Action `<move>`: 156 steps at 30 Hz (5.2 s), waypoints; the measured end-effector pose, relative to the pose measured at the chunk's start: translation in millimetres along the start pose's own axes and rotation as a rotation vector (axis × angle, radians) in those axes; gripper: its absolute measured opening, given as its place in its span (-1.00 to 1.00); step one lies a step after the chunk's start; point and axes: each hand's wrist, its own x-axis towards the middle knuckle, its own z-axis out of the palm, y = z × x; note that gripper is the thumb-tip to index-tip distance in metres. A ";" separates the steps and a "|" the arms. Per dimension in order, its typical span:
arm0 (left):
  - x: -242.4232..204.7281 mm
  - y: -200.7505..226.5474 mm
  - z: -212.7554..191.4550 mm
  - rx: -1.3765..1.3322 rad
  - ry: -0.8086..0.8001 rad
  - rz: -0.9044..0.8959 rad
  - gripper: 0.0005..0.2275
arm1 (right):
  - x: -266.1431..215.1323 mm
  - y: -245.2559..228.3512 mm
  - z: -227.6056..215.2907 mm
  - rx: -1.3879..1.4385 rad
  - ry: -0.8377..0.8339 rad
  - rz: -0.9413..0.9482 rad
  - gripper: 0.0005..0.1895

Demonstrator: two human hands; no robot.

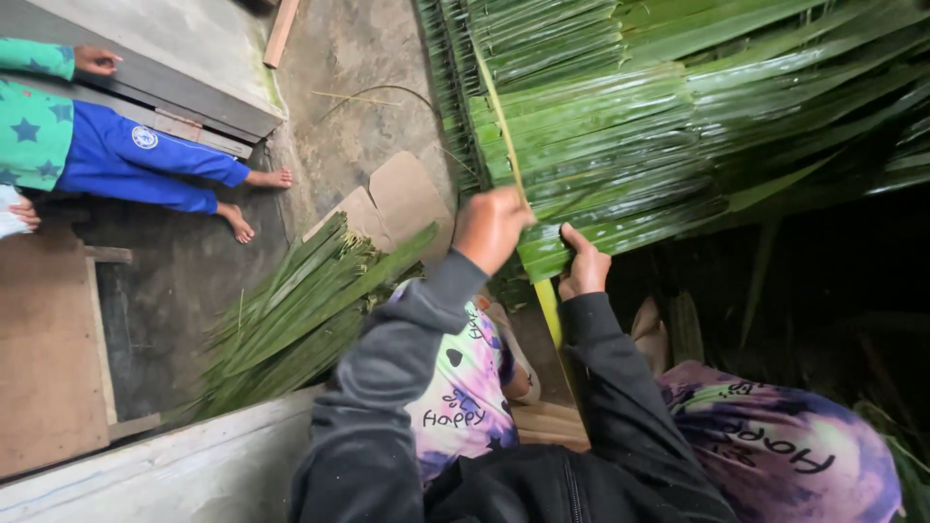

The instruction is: Weaving palm leaves over a wooden stick to create a thatched panel

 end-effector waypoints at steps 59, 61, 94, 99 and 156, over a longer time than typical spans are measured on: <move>-40.0 -66.5 69.5 -0.268 0.426 0.046 -0.89 | -35.6 -31.2 9.2 0.105 -0.081 0.020 -0.39; -54.3 -98.2 99.8 -0.403 0.373 -0.089 -0.72 | -36.3 -31.6 9.2 0.083 -0.073 0.061 -0.46; -103.1 -84.0 128.6 -0.166 0.113 -0.218 -0.80 | -19.8 -19.8 0.2 0.080 -0.060 0.031 -0.61; -99.8 -92.2 151.1 -0.021 0.178 -0.153 -0.87 | -21.0 -14.9 -1.7 0.101 -0.037 -0.018 -0.58; -544.1 -314.1 7.0 0.027 -0.549 -1.605 -0.33 | -31.6 -29.3 -13.9 -0.024 -0.214 -0.060 -0.70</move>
